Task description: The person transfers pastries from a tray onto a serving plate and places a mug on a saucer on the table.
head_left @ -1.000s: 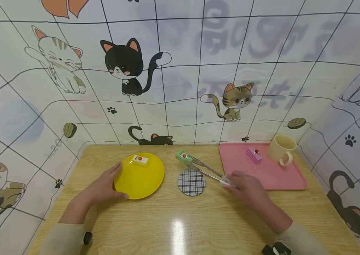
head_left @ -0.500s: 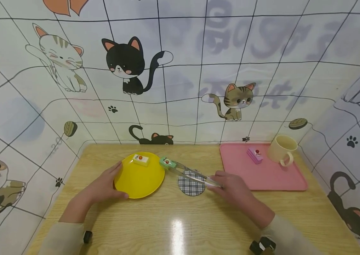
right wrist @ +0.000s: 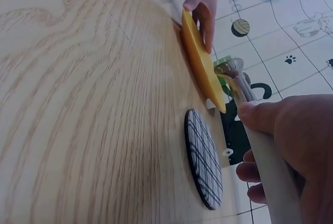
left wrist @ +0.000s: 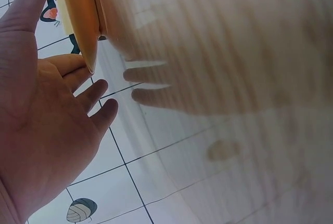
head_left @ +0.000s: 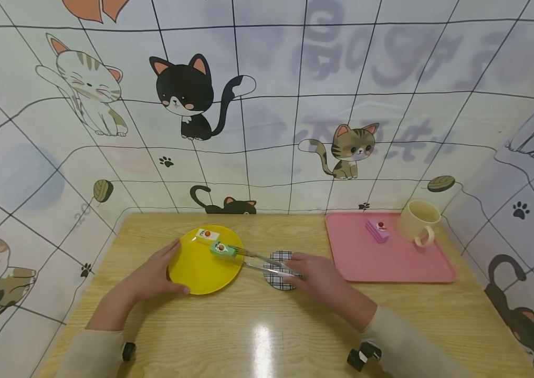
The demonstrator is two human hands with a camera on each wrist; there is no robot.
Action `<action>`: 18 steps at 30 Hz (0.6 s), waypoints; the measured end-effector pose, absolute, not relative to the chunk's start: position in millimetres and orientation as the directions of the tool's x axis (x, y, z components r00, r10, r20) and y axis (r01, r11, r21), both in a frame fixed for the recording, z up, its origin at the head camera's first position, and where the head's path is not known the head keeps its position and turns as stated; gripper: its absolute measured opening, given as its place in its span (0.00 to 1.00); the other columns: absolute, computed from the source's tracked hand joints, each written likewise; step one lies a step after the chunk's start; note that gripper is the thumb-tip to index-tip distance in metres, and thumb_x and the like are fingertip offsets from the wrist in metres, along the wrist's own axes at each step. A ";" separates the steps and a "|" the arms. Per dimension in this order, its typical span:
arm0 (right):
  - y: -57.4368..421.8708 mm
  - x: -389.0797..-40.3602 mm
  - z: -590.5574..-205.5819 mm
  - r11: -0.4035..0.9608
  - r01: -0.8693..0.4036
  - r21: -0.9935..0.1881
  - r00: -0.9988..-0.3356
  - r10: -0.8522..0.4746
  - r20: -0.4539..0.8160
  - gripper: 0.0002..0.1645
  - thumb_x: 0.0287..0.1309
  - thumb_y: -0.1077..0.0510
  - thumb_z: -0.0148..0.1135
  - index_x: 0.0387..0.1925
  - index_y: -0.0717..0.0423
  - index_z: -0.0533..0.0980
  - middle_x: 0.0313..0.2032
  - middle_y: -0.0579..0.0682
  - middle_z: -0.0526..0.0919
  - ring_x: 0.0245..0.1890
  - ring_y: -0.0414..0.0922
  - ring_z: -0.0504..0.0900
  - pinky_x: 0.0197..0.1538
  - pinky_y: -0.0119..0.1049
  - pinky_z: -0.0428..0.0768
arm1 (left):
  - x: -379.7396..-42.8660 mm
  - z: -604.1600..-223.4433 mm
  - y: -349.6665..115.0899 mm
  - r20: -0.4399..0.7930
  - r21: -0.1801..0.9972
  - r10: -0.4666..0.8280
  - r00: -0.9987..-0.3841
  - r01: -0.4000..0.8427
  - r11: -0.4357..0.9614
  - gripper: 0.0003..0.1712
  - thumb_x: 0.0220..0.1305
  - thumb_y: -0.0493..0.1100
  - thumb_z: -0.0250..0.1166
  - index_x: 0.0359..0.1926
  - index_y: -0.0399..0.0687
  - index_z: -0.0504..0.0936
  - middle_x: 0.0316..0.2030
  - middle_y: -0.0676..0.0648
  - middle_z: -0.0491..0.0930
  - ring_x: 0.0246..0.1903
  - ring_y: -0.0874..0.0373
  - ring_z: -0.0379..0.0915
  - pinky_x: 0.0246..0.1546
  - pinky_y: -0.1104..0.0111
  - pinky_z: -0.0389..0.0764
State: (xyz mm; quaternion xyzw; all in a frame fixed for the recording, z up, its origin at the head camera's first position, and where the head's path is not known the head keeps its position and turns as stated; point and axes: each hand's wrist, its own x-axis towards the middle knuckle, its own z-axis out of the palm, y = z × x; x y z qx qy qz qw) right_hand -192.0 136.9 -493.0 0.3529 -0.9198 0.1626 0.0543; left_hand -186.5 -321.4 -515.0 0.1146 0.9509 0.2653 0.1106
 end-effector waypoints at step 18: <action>96.1 -212.2 -501.8 0.674 -0.672 -0.307 -0.733 -0.665 0.145 0.22 0.73 0.46 0.75 0.59 0.53 0.89 0.48 0.45 0.89 0.41 0.42 0.87 0.45 0.41 0.89 | -185.0 -509.9 -318.7 -0.158 0.536 0.269 -0.950 0.146 0.831 0.78 0.52 0.66 0.87 0.87 0.33 0.53 0.87 0.32 0.48 0.84 0.28 0.45 0.81 0.34 0.53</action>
